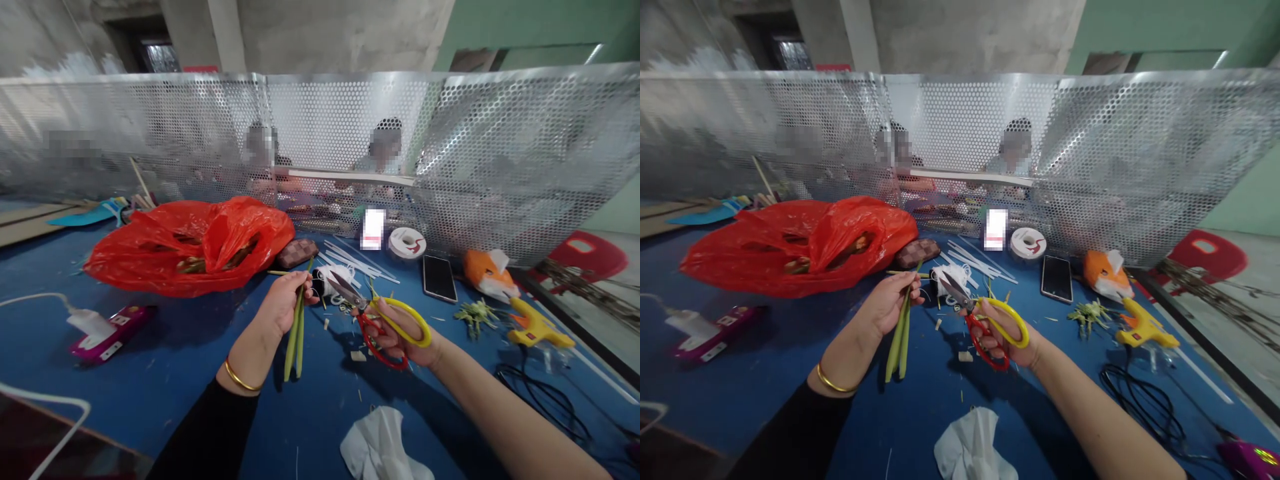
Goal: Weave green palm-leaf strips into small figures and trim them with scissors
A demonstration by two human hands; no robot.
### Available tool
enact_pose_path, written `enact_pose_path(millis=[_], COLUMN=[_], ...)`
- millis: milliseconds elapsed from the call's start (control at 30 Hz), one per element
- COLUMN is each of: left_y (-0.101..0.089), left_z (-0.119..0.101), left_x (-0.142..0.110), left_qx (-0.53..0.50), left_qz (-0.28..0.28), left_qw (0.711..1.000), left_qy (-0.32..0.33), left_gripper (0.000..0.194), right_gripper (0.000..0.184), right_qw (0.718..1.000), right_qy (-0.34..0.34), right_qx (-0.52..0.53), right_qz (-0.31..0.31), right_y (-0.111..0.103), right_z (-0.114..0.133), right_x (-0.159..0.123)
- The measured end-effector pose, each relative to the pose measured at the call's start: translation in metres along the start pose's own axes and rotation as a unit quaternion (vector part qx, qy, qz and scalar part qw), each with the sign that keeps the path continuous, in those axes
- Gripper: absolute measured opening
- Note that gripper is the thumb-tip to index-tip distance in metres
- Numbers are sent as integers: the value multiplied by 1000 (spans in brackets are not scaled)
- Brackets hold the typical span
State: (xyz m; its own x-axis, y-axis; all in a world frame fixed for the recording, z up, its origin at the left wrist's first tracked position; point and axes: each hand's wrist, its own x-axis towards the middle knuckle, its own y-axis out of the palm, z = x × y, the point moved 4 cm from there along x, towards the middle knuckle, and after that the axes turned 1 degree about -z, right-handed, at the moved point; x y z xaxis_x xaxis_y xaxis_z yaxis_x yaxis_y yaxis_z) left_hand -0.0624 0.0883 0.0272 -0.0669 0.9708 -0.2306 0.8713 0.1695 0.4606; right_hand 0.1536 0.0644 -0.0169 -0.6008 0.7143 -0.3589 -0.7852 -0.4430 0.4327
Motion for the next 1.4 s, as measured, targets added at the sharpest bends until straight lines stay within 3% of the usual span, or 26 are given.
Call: enact_pose_path(millis=[167, 400, 567, 800, 1400], left_y=[0, 0, 1, 2, 3], left_z=[-1, -2, -1, -1, -5], left_x=[-1, -1, -2, -3, -6], left_qx=[2, 1, 0, 4, 12], left_qz=[-1, -8, -2, 7, 9], left_qw=[1000, 1000, 1000, 1000, 1000], left_qy=[1, -1, 0, 4, 16], left_gripper=[21, 22, 18, 20, 15], right_gripper=[46, 46, 42, 42, 39], right_qw=[1000, 999, 998, 999, 998], right_qy=[15, 27, 40, 19, -16], right_qx=[8, 22, 43, 39, 24], right_qz=[-2, 4, 5, -25, -59], right_y=[3, -9, -3, 7, -1], right_z=[3, -4, -6, -1, -10], right_x=[5, -3, 3, 8, 12])
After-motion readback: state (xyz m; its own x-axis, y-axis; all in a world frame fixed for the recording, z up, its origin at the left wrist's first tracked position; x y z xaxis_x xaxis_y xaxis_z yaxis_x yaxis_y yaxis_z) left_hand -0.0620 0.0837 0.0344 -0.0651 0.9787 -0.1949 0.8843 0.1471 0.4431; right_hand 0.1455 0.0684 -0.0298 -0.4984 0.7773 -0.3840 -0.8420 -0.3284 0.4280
